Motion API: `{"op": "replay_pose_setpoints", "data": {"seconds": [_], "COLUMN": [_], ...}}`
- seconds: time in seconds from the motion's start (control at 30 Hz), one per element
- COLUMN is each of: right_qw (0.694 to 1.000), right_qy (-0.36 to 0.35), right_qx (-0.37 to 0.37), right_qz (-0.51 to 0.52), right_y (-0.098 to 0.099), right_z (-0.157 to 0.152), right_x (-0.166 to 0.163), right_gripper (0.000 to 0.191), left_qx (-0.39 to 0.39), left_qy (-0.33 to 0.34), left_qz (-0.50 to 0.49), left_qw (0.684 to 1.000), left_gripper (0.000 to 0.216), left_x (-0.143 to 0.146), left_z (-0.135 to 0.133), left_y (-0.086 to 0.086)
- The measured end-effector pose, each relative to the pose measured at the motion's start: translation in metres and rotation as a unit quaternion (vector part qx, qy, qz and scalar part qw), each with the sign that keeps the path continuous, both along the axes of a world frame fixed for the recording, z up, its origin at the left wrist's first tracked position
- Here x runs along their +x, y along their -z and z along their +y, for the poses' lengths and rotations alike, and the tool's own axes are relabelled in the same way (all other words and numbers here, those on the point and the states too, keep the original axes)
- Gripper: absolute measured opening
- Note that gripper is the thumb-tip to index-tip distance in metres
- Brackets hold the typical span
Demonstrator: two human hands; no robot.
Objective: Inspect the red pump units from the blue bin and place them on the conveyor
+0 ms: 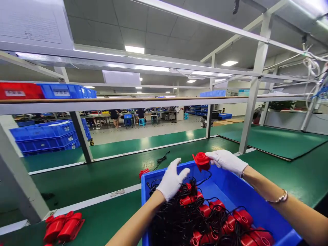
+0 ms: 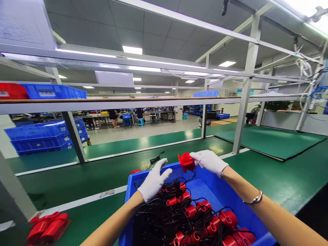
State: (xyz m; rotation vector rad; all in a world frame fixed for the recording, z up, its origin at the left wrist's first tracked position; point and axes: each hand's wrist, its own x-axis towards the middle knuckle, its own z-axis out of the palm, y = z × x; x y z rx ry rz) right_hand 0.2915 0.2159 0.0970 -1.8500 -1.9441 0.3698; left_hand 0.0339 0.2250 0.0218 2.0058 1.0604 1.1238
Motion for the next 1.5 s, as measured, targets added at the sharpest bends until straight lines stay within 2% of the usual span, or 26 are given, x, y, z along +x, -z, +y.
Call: {"op": "replay_pose_setpoints", "data": {"seconds": [0.07, 0.13, 0.17, 0.23, 0.3, 0.33, 0.37, 0.43, 0.6, 0.67, 0.77, 0.87, 0.93, 1.0, 1.03, 1.1, 1.17, 1.23, 1.3, 1.37, 1.43, 1.5], "right_qw": [0.990, 0.968, 0.957, 0.934, 0.917, 0.913, 0.912, 0.917, 0.929, 0.933, 0.932, 0.919, 0.920, 0.943, 0.955, 0.958, 0.937, 0.909, 0.900, 0.903, 0.925, 0.955], "right_qy": [-0.012, -0.049, -0.072, -0.115, -0.136, -0.137, -0.135, -0.131, -0.118, -0.115, -0.139, -0.172, -0.197, -0.215, -0.220, -0.255, -0.327, -0.393, -0.415, -0.407, -0.352, -0.254], "right_qx": [-0.013, -0.039, -0.049, -0.059, -0.059, -0.059, -0.060, -0.067, -0.079, -0.077, -0.061, -0.061, -0.065, -0.043, -0.021, 0.011, 0.004, -0.002, 0.014, 0.033, 0.051, 0.088], "right_qz": [0.143, 0.241, 0.277, 0.334, 0.371, 0.380, 0.382, 0.372, 0.342, 0.333, 0.328, 0.350, 0.331, 0.251, 0.199, 0.129, 0.123, 0.137, 0.135, 0.132, 0.136, 0.122], "right_y": [-0.006, -0.010, -0.013, -0.018, -0.022, -0.022, -0.021, -0.014, 0.011, 0.016, 0.019, 0.020, 0.021, 0.020, 0.020, 0.018, 0.017, 0.019, 0.024, 0.030, 0.032, 0.023], "right_z": [-0.010, -0.023, -0.030, -0.041, -0.049, -0.051, -0.053, -0.052, -0.040, -0.038, -0.043, -0.055, -0.062, -0.068, -0.071, -0.073, -0.075, -0.074, -0.071, -0.064, -0.050, -0.029], "right_x": [-0.038, -0.072, -0.085, -0.101, -0.105, -0.104, -0.102, -0.097, -0.083, -0.079, -0.078, -0.082, -0.086, -0.090, -0.091, -0.091, -0.087, -0.081, -0.072, -0.059, -0.042, -0.018], "right_gripper": [0.063, 0.062, 0.063, 0.065, 0.065, 0.065, 0.064, 0.062, 0.061, 0.062, 0.059, 0.060, 0.061, 0.058, 0.056, 0.050, 0.042, 0.034, 0.036, 0.042, 0.044, 0.046], "left_qx": [-0.025, -0.069, -0.114, -0.230, -0.317, -0.332, -0.333, -0.321, -0.327, -0.321, -0.254, -0.149, -0.048, 0.084, 0.155, 0.282, 0.372, 0.417, 0.436, 0.437, 0.402, 0.348], "left_qy": [0.022, 0.056, 0.092, 0.190, 0.286, 0.319, 0.346, 0.393, 0.442, 0.442, 0.377, 0.241, 0.149, 0.091, 0.081, 0.087, 0.103, 0.103, 0.056, -0.024, -0.107, -0.173], "left_qz": [-0.137, -0.278, -0.338, -0.435, -0.486, -0.502, -0.511, -0.502, -0.457, -0.440, -0.439, -0.426, -0.369, -0.278, -0.239, -0.178, -0.129, -0.074, -0.036, -0.013, 0.013, 0.045], "left_qw": [0.990, 0.956, 0.930, 0.850, 0.762, 0.732, 0.713, 0.701, 0.699, 0.713, 0.775, 0.859, 0.916, 0.952, 0.955, 0.939, 0.913, 0.900, 0.897, 0.899, 0.909, 0.920], "left_gripper": [0.083, 0.072, 0.070, 0.074, 0.079, 0.080, 0.080, 0.081, 0.086, 0.091, 0.094, 0.080, 0.066, 0.060, 0.062, 0.071, 0.081, 0.092, 0.100, 0.104, 0.098, 0.082], "left_x": [0.019, 0.029, 0.029, 0.022, 0.009, 0.001, -0.005, -0.015, -0.020, -0.019, -0.016, -0.016, -0.019, -0.023, -0.026, -0.031, -0.036, -0.040, -0.041, -0.041, -0.041, -0.040], "left_z": [-0.007, -0.012, -0.013, -0.015, -0.017, -0.020, -0.022, -0.028, -0.033, -0.033, -0.035, -0.043, -0.047, -0.049, -0.048, -0.045, -0.040, -0.034, -0.027, -0.018, -0.008, 0.000], "left_y": [-0.006, -0.013, -0.016, -0.021, -0.024, -0.024, -0.024, -0.023, -0.019, -0.018, -0.018, -0.018, -0.017, -0.014, -0.012, -0.006, 0.000, 0.004, 0.007, 0.011, 0.017, 0.025]}}
